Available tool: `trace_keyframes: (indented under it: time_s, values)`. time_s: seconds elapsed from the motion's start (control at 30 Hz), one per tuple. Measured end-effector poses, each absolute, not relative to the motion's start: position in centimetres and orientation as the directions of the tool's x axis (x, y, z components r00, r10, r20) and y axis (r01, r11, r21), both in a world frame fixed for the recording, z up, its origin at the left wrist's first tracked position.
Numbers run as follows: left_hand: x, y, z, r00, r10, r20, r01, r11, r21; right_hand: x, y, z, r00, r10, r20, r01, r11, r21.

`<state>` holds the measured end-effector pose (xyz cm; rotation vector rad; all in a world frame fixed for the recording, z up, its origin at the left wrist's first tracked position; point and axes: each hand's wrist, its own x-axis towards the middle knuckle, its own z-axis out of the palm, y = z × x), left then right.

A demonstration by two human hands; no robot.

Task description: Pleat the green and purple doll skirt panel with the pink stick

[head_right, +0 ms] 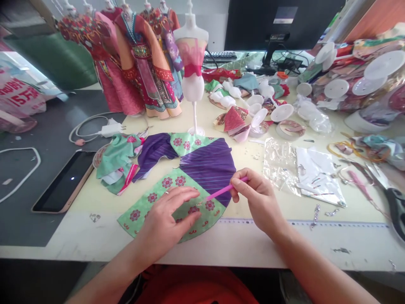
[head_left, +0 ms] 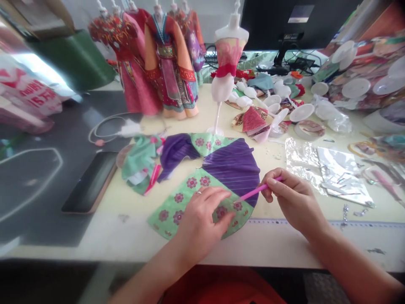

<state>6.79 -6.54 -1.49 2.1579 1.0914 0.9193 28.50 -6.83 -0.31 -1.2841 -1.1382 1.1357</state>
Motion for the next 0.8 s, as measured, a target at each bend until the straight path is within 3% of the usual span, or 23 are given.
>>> trace_keyframes:
  time_s: [0.13, 0.27, 0.43, 0.8]
  values:
    - [7.0, -6.6, -1.2, 0.424, 0.893, 0.149, 0.387, -0.327, 0.862, 28.4, -6.8, -0.3, 0.088, 0.995, -0.038, 0.001, -0.038, -0.999]
    - [7.5, -6.7, -1.0, 0.43, 0.899, -0.088, 0.203, -0.001, 0.979, 28.4, -6.8, -0.2, 0.065, 0.995, -0.072, -0.048, -0.069, -0.996]
    - [7.9, -6.9, -1.3, 0.464, 0.831, -0.307, -0.104, 0.396, 0.913, 28.4, -7.0, -0.4, 0.078, 0.995, -0.055, -0.027, -0.053, -0.998]
    - [8.3, -6.7, -0.6, 0.333, 0.82, -0.465, -0.136, 0.53, 0.837, 28.7, -7.5, -1.0, 0.07, 0.996, 0.048, 0.078, 0.043, -0.996]
